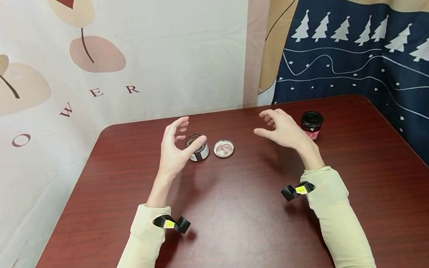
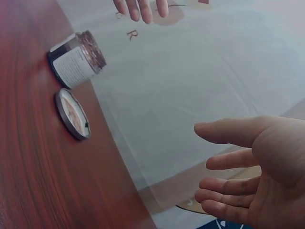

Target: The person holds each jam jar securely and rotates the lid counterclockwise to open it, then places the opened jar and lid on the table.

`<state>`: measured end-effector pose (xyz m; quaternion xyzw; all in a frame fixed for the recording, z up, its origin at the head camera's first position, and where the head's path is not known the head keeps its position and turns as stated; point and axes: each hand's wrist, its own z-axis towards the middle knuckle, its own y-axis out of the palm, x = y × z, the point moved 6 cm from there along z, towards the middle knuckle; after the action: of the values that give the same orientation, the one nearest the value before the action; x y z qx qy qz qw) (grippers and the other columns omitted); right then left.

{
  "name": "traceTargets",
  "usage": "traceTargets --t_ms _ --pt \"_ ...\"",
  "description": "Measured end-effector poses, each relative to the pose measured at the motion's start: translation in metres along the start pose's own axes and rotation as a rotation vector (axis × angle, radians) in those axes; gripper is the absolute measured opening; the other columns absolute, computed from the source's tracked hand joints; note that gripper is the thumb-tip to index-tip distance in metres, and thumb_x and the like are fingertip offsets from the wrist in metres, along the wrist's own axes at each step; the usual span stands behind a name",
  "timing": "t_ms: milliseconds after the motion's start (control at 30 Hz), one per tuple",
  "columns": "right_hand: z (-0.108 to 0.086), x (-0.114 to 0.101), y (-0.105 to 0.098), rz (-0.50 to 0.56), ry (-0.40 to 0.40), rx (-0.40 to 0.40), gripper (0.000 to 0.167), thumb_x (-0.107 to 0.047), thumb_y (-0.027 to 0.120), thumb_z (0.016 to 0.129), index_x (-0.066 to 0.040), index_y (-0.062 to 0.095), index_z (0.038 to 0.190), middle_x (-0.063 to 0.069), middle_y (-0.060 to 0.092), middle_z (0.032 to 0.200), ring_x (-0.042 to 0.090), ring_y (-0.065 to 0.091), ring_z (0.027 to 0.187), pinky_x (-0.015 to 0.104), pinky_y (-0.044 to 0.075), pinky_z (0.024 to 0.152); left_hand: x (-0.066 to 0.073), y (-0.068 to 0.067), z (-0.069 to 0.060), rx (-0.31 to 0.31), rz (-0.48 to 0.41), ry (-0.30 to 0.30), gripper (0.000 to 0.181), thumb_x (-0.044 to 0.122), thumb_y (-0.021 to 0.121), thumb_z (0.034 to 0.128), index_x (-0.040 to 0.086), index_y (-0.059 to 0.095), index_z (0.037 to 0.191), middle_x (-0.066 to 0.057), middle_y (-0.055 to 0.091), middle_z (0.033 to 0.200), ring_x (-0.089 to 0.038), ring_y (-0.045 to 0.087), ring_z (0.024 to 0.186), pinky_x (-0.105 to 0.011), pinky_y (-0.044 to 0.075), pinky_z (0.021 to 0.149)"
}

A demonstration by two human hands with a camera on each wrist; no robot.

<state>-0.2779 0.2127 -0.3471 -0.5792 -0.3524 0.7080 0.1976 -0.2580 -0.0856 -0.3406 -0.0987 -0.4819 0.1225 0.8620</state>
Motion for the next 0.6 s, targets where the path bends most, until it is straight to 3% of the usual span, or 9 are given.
traceTargets --t_ms 267,433,600 --pt "-0.003 0.009 -0.009 0.010 0.036 0.006 0.059 -0.032 0.068 0.097 0.003 0.049 0.140 0.025 0.050 0.130 0.042 0.051 0.119 0.056 0.041 0.103 0.003 0.010 -0.003 -0.051 -0.038 -0.027 0.065 0.022 0.085 0.0809 0.008 0.057 0.138 -0.011 0.054 0.131 -0.022 0.051 0.116 -0.052 0.044 0.097" --pt "-0.005 0.017 -0.013 0.003 0.057 0.005 0.060 -0.034 0.067 0.098 0.004 0.048 0.140 0.027 0.049 0.132 0.041 0.050 0.119 0.055 0.041 0.104 0.004 0.018 -0.005 -0.093 -0.020 -0.018 0.066 0.020 0.084 0.0815 0.005 0.055 0.138 -0.012 0.053 0.131 -0.023 0.051 0.117 -0.049 0.045 0.098" --pt "-0.005 0.022 -0.020 0.004 0.069 0.007 0.061 -0.033 0.066 0.098 0.006 0.047 0.141 0.028 0.049 0.132 0.043 0.050 0.119 0.055 0.040 0.104 0.006 0.021 -0.006 -0.099 -0.017 -0.010 0.066 0.018 0.085 0.0804 0.004 0.055 0.138 -0.013 0.053 0.129 -0.023 0.051 0.116 -0.043 0.045 0.098"
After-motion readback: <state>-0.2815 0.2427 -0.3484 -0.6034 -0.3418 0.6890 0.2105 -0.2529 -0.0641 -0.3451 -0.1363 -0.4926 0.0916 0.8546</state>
